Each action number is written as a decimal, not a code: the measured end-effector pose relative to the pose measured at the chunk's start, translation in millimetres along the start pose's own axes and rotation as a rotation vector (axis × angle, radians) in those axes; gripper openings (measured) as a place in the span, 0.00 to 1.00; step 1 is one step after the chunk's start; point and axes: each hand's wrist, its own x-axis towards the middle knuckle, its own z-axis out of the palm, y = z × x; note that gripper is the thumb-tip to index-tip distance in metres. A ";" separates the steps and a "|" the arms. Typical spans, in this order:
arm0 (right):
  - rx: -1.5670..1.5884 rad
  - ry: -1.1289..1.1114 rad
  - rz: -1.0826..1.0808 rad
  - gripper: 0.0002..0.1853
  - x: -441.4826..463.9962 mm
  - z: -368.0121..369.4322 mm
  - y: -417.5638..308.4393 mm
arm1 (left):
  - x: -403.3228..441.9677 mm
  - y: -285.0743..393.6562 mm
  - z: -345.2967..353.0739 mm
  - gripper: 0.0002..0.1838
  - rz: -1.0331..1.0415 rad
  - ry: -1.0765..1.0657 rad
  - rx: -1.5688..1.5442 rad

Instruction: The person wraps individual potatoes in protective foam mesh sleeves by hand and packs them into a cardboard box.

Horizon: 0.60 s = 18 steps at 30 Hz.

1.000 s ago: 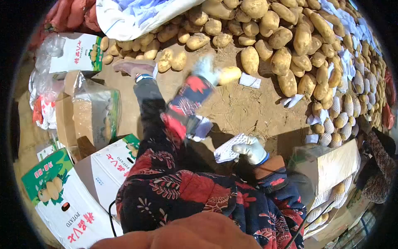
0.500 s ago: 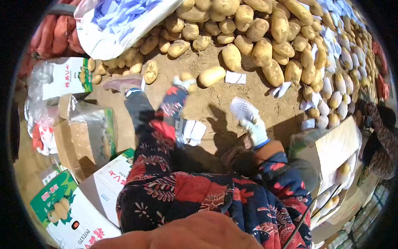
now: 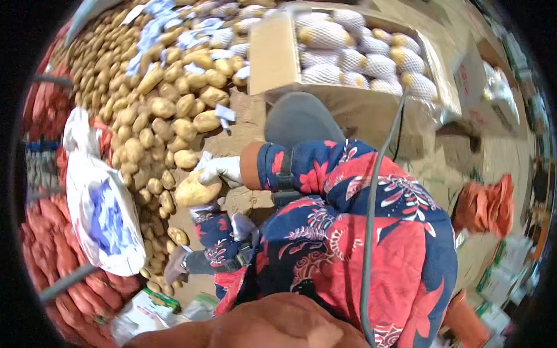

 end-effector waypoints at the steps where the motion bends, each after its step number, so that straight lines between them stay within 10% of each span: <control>1: -0.049 -0.050 -0.036 0.28 -5.4 -13.0 -2.2 | 9.4 14.1 -13.3 0.11 0.028 -0.279 0.061; 3: -0.900 0.245 -0.128 0.34 -28.7 -22.6 -44.6 | -18.2 21.6 -8.8 0.16 -0.927 0.489 -1.403; 5: -1.371 0.417 -0.326 0.36 -72.5 -8.4 -81.0 | -15.3 59.4 3.7 0.12 -0.256 0.539 -0.779; 6: -1.393 0.462 -0.378 0.36 -86.9 -10.4 -95.3 | 3.8 90.4 -1.3 0.14 -0.330 0.389 -0.248; 7: -1.415 0.507 -0.429 0.36 -107.5 -14.3 -111.3 | 21.8 129.8 -0.9 0.14 -0.295 0.299 -0.741; 9: -1.226 0.581 -0.455 0.39 -155.6 -18.9 -148.6 | 37.0 140.3 -1.0 0.14 -0.058 0.133 -0.768; 12: -1.296 0.541 -0.686 0.37 -254.9 -33.0 -199.6 | 14.2 99.5 24.2 0.16 -0.294 0.156 -0.758; 15: -2.298 0.890 -0.381 0.39 -339.2 -66.2 -223.6 | -46.0 20.6 53.8 0.15 -0.599 0.084 -0.850; 18: -2.337 0.853 0.498 0.41 -384.7 -123.3 -230.2 | -109.4 -31.1 53.9 0.14 -0.725 -0.034 -0.613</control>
